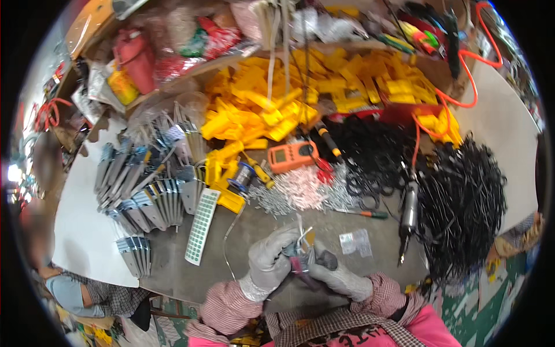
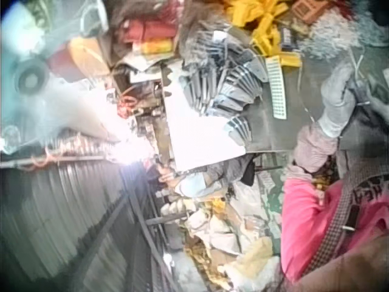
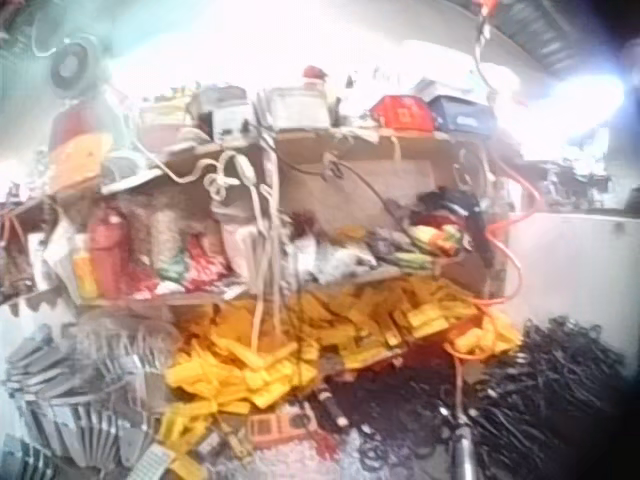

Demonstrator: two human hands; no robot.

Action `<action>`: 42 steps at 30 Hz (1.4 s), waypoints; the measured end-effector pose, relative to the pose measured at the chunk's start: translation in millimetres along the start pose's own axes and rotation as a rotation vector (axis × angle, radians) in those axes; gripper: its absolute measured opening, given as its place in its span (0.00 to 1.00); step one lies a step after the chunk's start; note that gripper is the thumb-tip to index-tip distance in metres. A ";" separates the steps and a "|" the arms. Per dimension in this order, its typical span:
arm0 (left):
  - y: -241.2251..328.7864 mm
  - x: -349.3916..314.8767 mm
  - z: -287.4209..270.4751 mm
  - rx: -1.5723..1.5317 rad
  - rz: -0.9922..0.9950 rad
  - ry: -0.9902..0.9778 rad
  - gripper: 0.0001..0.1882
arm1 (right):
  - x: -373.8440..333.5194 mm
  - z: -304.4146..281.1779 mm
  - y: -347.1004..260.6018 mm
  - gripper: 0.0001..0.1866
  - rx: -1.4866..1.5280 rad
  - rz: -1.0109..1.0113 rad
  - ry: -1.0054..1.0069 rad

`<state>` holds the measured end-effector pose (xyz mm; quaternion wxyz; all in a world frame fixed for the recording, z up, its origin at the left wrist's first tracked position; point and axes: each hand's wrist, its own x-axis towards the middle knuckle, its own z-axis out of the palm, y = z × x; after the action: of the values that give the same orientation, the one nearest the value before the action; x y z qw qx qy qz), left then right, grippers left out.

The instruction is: Assembling a yellow electronic device housing by soldering wires and attaching metal components using pneumatic and hand tools.

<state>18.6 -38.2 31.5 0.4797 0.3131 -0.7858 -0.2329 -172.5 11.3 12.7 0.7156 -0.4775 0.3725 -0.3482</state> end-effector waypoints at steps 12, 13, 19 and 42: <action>-6.0 -46.4 29.4 0.393 -0.107 -0.565 0.38 | 7.4 -105.0 -57.4 0.15 -1.440 -0.331 0.461; -6.5 -51.4 34.0 0.310 -0.193 -0.536 0.38 | 12.2 -127.6 -58.1 0.13 -1.642 -0.330 0.522; -34.2 -46.4 10.8 0.037 -0.441 -0.349 0.32 | 25.2 -172.5 -40.1 0.16 -1.681 -0.267 0.539; -15.4 -80.5 -42.2 0.329 -0.265 -0.499 0.40 | 20.2 8.8 20.6 0.18 -1.350 -0.431 -0.060</action>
<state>88.4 5.9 -9.5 0.1808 0.4193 -0.8587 -0.2326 -152.2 4.0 -8.4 0.1883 -0.8892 0.3844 -0.1616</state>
